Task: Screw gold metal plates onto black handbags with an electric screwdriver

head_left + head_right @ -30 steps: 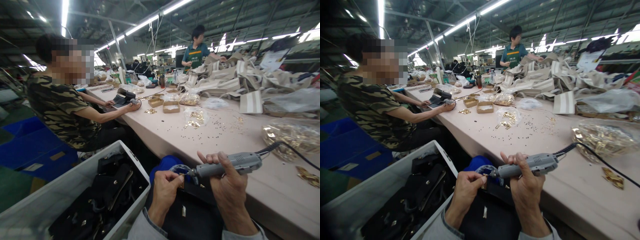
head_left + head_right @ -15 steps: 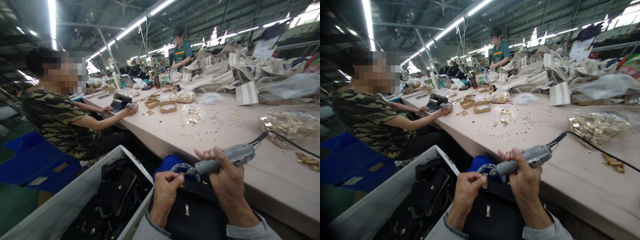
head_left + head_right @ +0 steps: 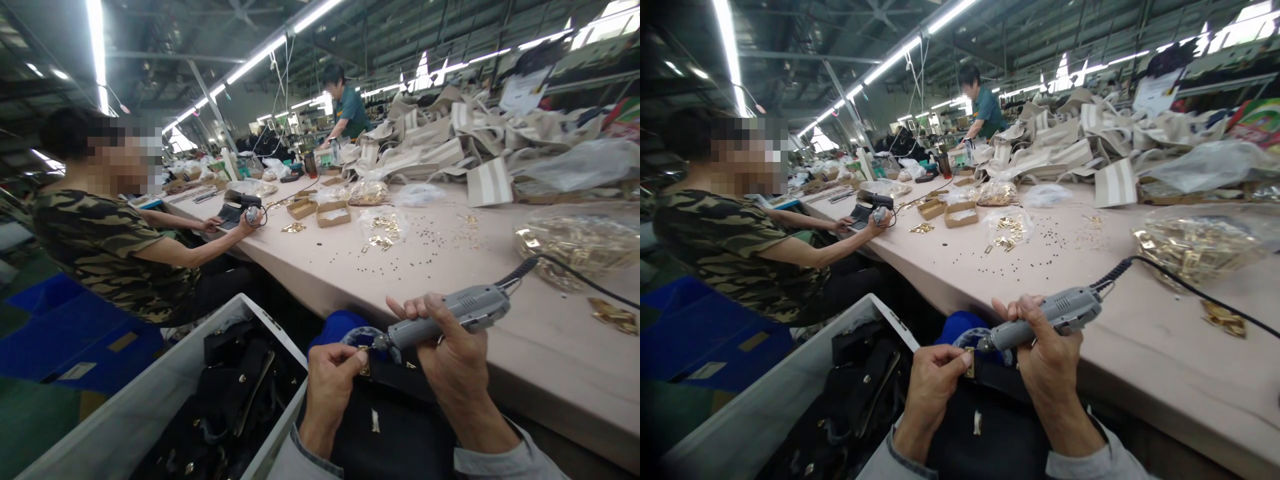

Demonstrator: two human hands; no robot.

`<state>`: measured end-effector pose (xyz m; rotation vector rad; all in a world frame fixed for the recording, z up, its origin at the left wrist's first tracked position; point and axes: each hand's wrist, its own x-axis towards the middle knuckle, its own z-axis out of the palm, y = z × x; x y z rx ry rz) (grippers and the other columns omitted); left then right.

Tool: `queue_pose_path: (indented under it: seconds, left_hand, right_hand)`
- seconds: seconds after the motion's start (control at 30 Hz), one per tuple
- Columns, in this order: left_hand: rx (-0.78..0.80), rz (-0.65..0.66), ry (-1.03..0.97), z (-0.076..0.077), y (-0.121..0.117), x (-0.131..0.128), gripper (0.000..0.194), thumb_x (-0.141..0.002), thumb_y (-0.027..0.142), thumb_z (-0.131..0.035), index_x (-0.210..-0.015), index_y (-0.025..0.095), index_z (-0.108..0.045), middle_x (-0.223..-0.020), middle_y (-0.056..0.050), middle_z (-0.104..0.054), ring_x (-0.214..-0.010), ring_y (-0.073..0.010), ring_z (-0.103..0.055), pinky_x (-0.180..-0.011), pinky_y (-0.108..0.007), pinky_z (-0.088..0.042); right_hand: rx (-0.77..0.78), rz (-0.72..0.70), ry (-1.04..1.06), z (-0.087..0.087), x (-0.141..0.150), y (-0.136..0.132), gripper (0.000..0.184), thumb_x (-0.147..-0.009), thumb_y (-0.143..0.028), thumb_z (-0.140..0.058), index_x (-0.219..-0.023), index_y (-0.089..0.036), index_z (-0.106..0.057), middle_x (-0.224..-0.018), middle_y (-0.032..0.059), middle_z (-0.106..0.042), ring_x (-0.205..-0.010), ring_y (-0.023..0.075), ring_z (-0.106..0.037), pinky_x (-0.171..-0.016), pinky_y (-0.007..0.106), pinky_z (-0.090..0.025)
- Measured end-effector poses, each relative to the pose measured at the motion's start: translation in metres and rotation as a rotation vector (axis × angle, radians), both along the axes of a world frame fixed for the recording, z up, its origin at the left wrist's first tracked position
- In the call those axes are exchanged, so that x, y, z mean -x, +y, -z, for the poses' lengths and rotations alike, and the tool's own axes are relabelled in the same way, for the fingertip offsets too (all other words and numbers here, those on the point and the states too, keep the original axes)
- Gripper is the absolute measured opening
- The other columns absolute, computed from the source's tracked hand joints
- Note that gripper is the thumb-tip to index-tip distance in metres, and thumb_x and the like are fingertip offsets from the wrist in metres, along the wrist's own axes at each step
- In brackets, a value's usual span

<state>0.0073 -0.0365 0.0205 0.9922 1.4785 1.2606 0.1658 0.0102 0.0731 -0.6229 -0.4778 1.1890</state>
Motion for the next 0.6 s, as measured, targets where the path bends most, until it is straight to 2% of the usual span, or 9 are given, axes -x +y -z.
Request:
queue_pose_path:
  seconds: [0.27,0.6]
  left_hand:
    - [-0.005,0.004,-0.011,0.0071,0.0004,0.0029,0.019,-0.073,0.032,-0.081,-0.068,0.013,-0.08,-0.059,-0.003,-0.067,-0.055,-0.0108,-0.051,-0.053,-0.022,-0.037]
    - [-0.008,0.016,-0.022,0.0048,-0.001,0.0019,0.019,-0.073,0.032,-0.081,-0.069,0.014,-0.08,-0.061,-0.003,-0.069,-0.057,-0.0113,-0.052,-0.059,-0.023,-0.041]
  right_hand:
    - [0.013,0.01,0.003,-0.0029,0.0012,0.0008,0.035,-0.072,-0.033,-0.091,-0.08,-0.018,-0.06,-0.071,-0.0051,-0.058,-0.068,0.013,-0.061,-0.093,0.065,-0.06]
    - [0.008,0.004,0.015,0.001,0.0005,-0.0003,0.032,-0.074,-0.031,-0.089,-0.08,-0.017,-0.061,-0.072,-0.0044,-0.058,-0.07,0.0133,-0.061,-0.094,0.065,-0.06]
